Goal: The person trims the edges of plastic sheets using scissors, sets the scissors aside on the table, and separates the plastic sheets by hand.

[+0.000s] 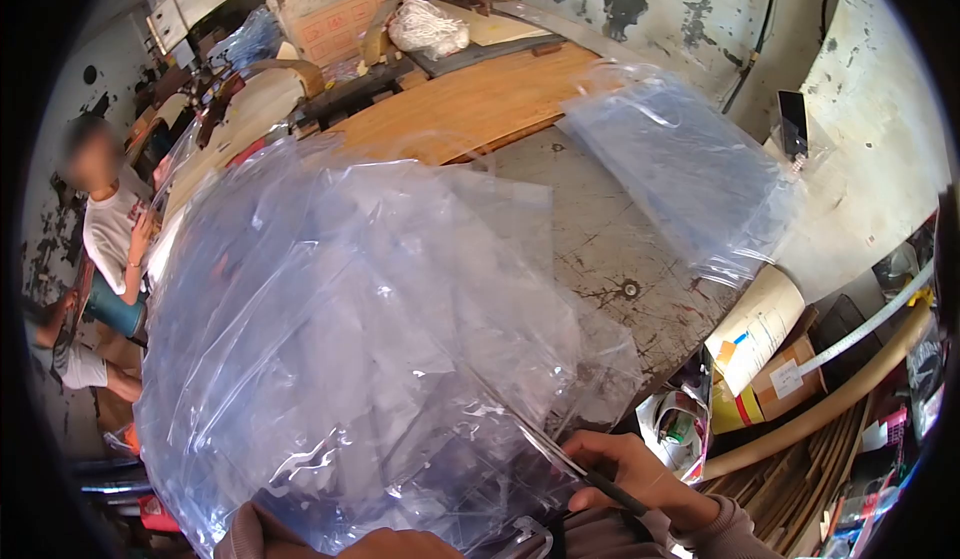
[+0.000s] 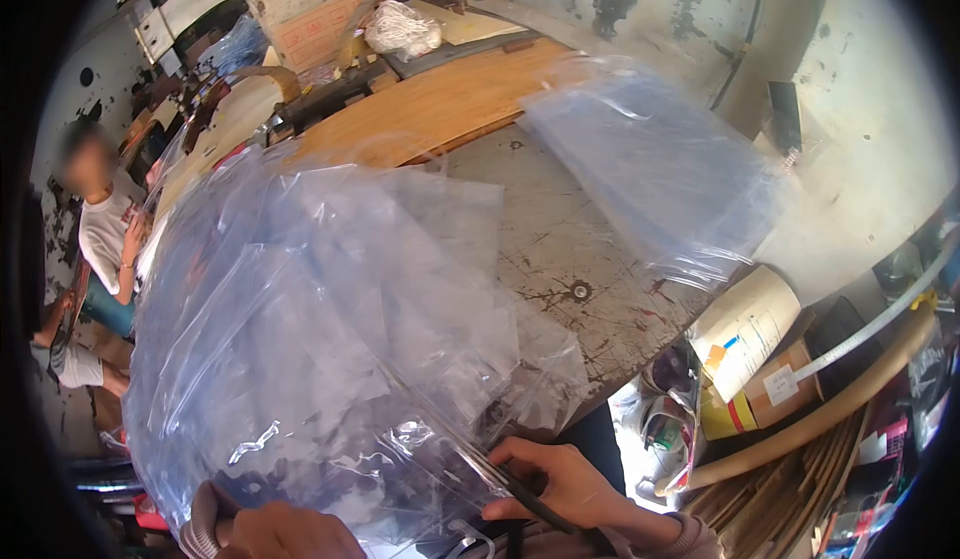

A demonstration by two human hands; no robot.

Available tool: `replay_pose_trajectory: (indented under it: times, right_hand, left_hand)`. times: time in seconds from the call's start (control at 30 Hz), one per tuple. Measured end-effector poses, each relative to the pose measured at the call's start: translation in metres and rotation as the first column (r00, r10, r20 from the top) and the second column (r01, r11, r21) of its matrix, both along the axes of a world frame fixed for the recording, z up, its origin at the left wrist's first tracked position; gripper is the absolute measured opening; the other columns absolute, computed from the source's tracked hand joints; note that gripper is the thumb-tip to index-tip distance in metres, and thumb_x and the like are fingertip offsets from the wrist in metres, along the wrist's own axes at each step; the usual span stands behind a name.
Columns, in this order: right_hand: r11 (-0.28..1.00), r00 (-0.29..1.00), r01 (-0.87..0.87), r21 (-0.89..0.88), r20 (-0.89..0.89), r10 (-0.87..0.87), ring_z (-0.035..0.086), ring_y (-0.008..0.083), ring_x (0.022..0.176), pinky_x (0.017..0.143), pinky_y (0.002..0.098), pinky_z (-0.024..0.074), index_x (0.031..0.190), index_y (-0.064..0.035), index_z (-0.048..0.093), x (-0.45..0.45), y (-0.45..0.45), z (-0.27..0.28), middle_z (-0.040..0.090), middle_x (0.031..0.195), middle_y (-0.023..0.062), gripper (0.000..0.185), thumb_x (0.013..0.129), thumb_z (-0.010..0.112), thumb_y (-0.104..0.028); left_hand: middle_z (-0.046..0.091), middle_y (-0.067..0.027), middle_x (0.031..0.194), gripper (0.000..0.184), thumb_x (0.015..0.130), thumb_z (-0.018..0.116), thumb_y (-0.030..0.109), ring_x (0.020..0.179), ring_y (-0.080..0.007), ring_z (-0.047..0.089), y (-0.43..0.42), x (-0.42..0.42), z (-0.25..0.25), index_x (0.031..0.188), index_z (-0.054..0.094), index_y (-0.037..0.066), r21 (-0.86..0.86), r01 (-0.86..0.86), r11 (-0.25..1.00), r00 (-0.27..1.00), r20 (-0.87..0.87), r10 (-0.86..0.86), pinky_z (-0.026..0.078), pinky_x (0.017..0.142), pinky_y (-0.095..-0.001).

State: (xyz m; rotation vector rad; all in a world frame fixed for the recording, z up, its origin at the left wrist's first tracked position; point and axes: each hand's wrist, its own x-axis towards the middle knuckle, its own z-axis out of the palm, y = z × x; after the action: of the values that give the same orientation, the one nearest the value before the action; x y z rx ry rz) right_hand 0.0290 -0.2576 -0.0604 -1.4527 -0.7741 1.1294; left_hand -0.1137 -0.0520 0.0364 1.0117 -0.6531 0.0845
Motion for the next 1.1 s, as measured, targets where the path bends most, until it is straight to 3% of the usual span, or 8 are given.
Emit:
replay_pose_trajectory:
  times: [0.1,0.23,0.33,0.63,0.73,0.9,1.03,1.1]
  right_hand:
    - [1.000,1.000,0.002,-0.031,-0.011,-0.002,0.048,0.0049,0.060,0.056,0.0218,0.0378,0.106,-0.0055,0.056,0.001,-0.001,0.006,0.057,0.063,-0.0011,0.047,0.074,0.078,-0.032]
    - [0.998,0.997,0.014,-0.066,-0.068,-0.019,0.050,0.0038,0.062,0.057,0.0212,0.0388,0.105,-0.0049,0.056,0.002,0.000,0.008,0.059,0.066,-0.0018,0.047,0.073,0.080,-0.029]
    - [0.999,0.999,0.026,-0.041,-0.020,-0.027,0.050,0.0038,0.063,0.058,0.0208,0.0391,0.105,-0.0047,0.056,0.001,-0.003,0.002,0.059,0.067,-0.0019,0.047,0.073,0.080,-0.029]
    - [0.998,0.997,0.020,-0.060,-0.072,-0.024,0.051,0.0040,0.064,0.059,0.0211,0.0404,0.107,-0.0049,0.056,0.002,-0.001,0.010,0.059,0.068,-0.0018,0.048,0.073,0.079,-0.029]
    - [0.993,0.996,-0.018,-0.114,-0.089,0.008,0.051,0.0041,0.064,0.059,0.0213,0.0410,0.108,-0.0051,0.056,0.003,-0.001,0.011,0.059,0.068,-0.0016,0.048,0.073,0.080,-0.029]
    - [0.999,0.996,0.023,-0.048,-0.079,-0.026,0.051,0.0038,0.063,0.058,0.0206,0.0404,0.107,-0.0052,0.056,0.000,-0.002,0.004,0.059,0.068,-0.0016,0.048,0.073,0.080,-0.029]
    - [0.998,0.996,0.014,-0.067,-0.084,-0.019,0.051,0.0037,0.064,0.058,0.0205,0.0402,0.107,-0.0050,0.056,0.002,-0.003,0.005,0.059,0.068,-0.0015,0.048,0.072,0.080,-0.029]
    - [0.997,0.997,0.008,-0.079,-0.080,-0.014,0.052,0.0037,0.064,0.058,0.0205,0.0401,0.106,-0.0048,0.056,0.002,-0.002,0.008,0.058,0.068,-0.0015,0.048,0.072,0.080,-0.029]
  left_hand:
    - [0.049,-0.0094,0.049,0.032,0.080,0.053,0.010,0.036,-0.0193,0.039,-0.001,-0.008,0.004,0.100,0.065,-0.012,0.096,0.013,0.995,0.994,-0.113,-0.003,0.026,0.038,-0.0347]
    - [0.051,-0.0098,0.051,0.034,0.081,0.050,0.010,0.037,-0.0187,0.041,-0.009,-0.001,0.009,0.102,0.064,-0.012,0.059,-0.059,0.997,0.997,-0.037,0.062,0.027,0.038,-0.0329]
    - [0.049,-0.0086,0.050,0.034,0.082,0.049,0.012,0.036,-0.0181,0.040,-0.008,0.001,0.018,0.102,0.065,-0.010,0.116,-0.019,0.993,0.996,-0.084,0.028,0.027,0.038,-0.0326]
    - [0.046,-0.0059,0.050,0.032,0.086,0.048,0.017,0.037,-0.0158,0.038,-0.008,0.000,0.003,0.097,0.069,-0.004,0.091,-0.051,0.994,0.997,0.061,0.046,0.025,0.038,-0.0316]
    - [0.046,-0.0058,0.049,0.033,0.086,0.047,0.017,0.036,-0.0153,0.037,-0.016,-0.003,0.005,0.098,0.069,-0.005,0.083,-0.153,0.985,0.988,0.028,0.151,0.025,0.038,-0.0312]
    - [0.045,-0.0055,0.048,0.036,0.087,0.046,0.017,0.036,-0.0151,0.037,-0.017,0.000,0.004,0.101,0.066,-0.008,0.094,-0.192,0.977,0.976,0.119,0.181,0.025,0.037,-0.0311]
    - [0.044,-0.0052,0.048,0.037,0.087,0.045,0.017,0.035,-0.0155,0.038,-0.011,-0.003,0.009,0.103,0.066,-0.009,0.149,-0.092,0.984,0.995,-0.018,0.096,0.026,0.037,-0.0315]
    - [0.043,-0.0049,0.047,0.037,0.087,0.044,0.016,0.035,-0.0157,0.038,-0.009,-0.006,0.004,0.103,0.065,-0.010,0.209,-0.100,0.973,0.994,0.062,0.089,0.026,0.037,-0.0321]
